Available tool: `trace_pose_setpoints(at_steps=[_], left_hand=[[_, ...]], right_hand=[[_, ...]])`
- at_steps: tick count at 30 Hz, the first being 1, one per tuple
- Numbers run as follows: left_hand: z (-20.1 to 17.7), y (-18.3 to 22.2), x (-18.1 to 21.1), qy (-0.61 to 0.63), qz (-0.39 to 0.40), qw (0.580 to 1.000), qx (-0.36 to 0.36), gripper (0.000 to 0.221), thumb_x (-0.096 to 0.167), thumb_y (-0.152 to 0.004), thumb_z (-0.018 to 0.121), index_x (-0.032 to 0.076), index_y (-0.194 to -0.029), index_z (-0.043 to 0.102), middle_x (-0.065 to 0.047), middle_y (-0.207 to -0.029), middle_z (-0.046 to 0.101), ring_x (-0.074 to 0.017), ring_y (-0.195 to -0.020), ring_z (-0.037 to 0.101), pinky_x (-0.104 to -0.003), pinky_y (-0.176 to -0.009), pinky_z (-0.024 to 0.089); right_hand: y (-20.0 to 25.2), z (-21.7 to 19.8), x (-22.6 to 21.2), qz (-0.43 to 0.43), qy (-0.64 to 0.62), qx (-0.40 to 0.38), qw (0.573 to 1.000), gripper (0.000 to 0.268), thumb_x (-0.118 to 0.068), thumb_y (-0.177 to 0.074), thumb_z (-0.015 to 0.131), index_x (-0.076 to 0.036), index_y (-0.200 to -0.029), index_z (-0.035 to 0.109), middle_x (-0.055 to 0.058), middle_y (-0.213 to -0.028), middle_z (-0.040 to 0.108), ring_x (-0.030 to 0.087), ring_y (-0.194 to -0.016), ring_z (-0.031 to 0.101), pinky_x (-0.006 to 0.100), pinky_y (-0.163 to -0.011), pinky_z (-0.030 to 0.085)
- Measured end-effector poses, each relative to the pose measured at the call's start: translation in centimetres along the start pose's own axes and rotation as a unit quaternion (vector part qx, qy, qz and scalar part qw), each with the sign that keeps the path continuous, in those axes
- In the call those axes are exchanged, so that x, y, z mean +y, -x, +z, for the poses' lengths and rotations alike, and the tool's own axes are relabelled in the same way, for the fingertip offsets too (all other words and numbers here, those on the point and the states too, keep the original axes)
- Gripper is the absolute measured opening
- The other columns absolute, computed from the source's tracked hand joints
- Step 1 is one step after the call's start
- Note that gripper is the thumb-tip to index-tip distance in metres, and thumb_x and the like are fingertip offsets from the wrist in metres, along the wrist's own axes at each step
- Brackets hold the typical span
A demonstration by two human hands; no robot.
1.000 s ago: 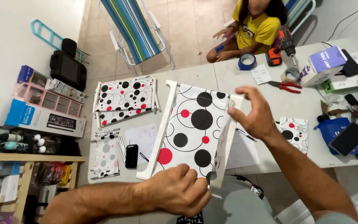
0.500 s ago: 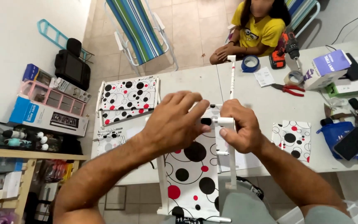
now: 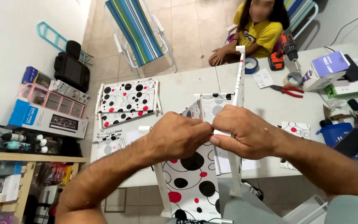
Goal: Disassembling a modular shelf unit made of fabric panels, plastic rods, and connectors.
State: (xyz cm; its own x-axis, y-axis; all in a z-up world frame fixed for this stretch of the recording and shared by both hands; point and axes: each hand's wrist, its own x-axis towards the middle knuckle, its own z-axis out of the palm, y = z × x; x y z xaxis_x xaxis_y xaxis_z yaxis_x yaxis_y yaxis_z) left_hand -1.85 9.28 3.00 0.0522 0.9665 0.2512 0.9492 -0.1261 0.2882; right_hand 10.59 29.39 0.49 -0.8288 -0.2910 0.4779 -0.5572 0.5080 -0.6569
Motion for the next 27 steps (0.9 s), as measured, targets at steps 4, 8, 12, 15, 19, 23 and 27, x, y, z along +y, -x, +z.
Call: trace_pose_setpoints(at_steps=[4,8,12,15,19,23,27], left_hand=[[0.2,0.2,0.0,-0.001,-0.004,1.0,-0.013,0.008,0.019,-0.1,0.06,0.013,-0.097,0.062,-0.004,-0.065,0.064,-0.0265,-0.057,0.071,-0.04,-0.056,0.06],[0.5,0.2,0.0,0.026,0.001,0.999,-0.019,0.007,0.018,-0.099,0.06,0.011,-0.096,0.062,-0.006,-0.063,0.064,-0.0284,-0.056,0.071,-0.041,-0.055,0.06],[-0.1,-0.3,0.4,0.037,0.014,0.999,-0.033,0.007,0.015,-0.1,0.06,0.009,-0.1,0.063,-0.009,-0.067,0.068,-0.0322,-0.063,0.074,-0.044,-0.061,0.061],[-0.3,-0.5,0.8,0.037,0.018,0.998,-0.037,0.008,0.017,-0.101,0.059,0.01,-0.101,0.062,-0.009,-0.066,0.068,-0.033,-0.064,0.075,-0.046,-0.062,0.061],[-0.5,-1.1,1.0,0.041,0.022,0.998,-0.034,0.008,0.018,-0.102,0.058,0.01,-0.102,0.061,-0.01,-0.068,0.069,-0.0339,-0.065,0.075,-0.047,-0.063,0.061],[0.6,0.2,-1.5,-0.006,-0.039,0.998,-0.054,0.016,0.028,-0.105,0.055,0.016,-0.095,0.053,-0.002,-0.063,0.058,-0.0242,-0.054,0.06,-0.04,-0.05,0.052],[1.6,3.1,-4.6,-0.072,-0.1,0.989,0.077,0.025,0.035,-0.108,0.05,0.016,-0.092,0.054,0.006,-0.061,0.056,-0.0132,-0.041,0.046,-0.03,-0.033,0.038]], right_hand=[[0.4,0.7,0.6,-0.004,0.008,-0.005,1.0,0.034,-0.032,-0.103,0.054,-0.013,-0.075,0.054,0.005,-0.062,0.047,0.036,-0.06,0.057,0.043,-0.068,0.05],[1.0,0.9,0.8,-0.005,0.018,-0.023,1.0,0.035,-0.034,-0.104,0.05,-0.014,-0.076,0.055,0.004,-0.06,0.046,0.032,-0.056,0.057,0.042,-0.07,0.051],[1.2,0.6,0.8,-0.019,0.033,-0.036,0.999,0.034,-0.033,-0.105,0.048,-0.015,-0.077,0.054,0.002,-0.06,0.044,0.03,-0.055,0.056,0.041,-0.069,0.05],[1.7,0.4,0.7,-0.022,0.043,-0.042,0.998,0.033,-0.034,-0.104,0.046,-0.016,-0.078,0.054,0.001,-0.061,0.044,0.029,-0.055,0.056,0.04,-0.068,0.05],[2.0,0.3,0.4,-0.028,0.05,-0.02,0.998,0.033,-0.033,-0.103,0.049,-0.015,-0.075,0.054,0.002,-0.059,0.043,0.029,-0.053,0.055,0.04,-0.065,0.049],[4.7,-2.1,0.2,0.025,0.068,0.001,0.997,0.034,-0.033,-0.098,0.043,-0.016,-0.071,0.056,0.001,-0.058,0.05,0.023,-0.054,0.052,0.036,-0.06,0.047],[10.3,-6.1,-1.2,0.162,0.034,0.192,0.967,0.035,-0.029,-0.088,0.049,0.0,-0.076,0.065,0.009,-0.067,0.062,0.021,-0.062,0.058,0.033,-0.063,0.047]])
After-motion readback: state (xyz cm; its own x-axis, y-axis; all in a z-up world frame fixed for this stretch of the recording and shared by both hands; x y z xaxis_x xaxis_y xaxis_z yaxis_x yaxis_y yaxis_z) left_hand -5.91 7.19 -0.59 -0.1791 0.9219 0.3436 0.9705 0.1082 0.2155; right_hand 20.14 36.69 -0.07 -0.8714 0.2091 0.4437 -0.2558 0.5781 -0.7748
